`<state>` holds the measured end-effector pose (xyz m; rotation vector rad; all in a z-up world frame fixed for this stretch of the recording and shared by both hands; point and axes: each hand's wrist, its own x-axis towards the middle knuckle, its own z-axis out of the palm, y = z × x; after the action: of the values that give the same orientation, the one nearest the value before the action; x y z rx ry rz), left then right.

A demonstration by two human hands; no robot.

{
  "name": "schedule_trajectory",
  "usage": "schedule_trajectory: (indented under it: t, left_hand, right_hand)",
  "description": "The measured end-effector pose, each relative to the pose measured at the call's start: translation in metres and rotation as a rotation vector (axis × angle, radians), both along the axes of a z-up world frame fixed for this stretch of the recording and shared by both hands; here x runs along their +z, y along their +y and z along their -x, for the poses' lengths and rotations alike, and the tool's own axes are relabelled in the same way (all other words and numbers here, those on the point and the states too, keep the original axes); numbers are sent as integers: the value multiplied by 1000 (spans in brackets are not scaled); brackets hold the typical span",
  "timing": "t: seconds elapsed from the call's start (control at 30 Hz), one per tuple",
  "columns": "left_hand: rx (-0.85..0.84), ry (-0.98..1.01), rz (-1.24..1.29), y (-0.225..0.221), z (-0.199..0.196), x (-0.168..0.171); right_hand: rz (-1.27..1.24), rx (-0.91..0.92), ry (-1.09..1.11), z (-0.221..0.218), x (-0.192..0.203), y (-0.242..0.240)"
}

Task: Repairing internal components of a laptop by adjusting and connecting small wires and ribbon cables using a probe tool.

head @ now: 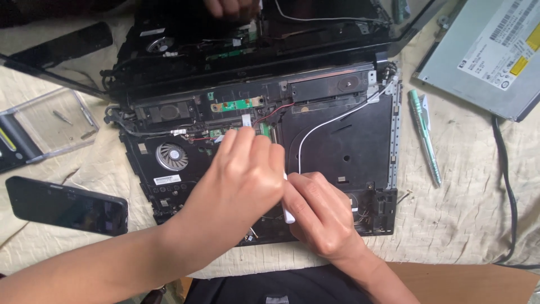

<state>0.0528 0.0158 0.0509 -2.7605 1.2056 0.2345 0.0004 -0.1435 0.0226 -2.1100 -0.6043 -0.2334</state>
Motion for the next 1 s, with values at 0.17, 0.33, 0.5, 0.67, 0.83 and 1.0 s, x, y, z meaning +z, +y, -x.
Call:
schedule_trajectory:
  t: [0.17,0.33,0.5,0.67,0.83,1.0]
  left_hand:
    - [210,192,349,11,10,-18]
    - [451,223,719,2,25,-22]
    - [585,91,877,-13,37,-25]
    - [627,39,849,-14,44,-30]
    - [595,60,836,-10,41,-30]
    - [590,91,847,-8,38,-29]
  right_hand:
    - [76,-7,-23,6,-5,-3]
    - [61,-21,-13,7,-5,-1]
    - [76,-22,-8,7,-6,-1]
    - [65,-26,-3,11,-8,-1]
    - [95,-71,-8,9,-8,4]
    - [77,-92,-6,4,-3,9]
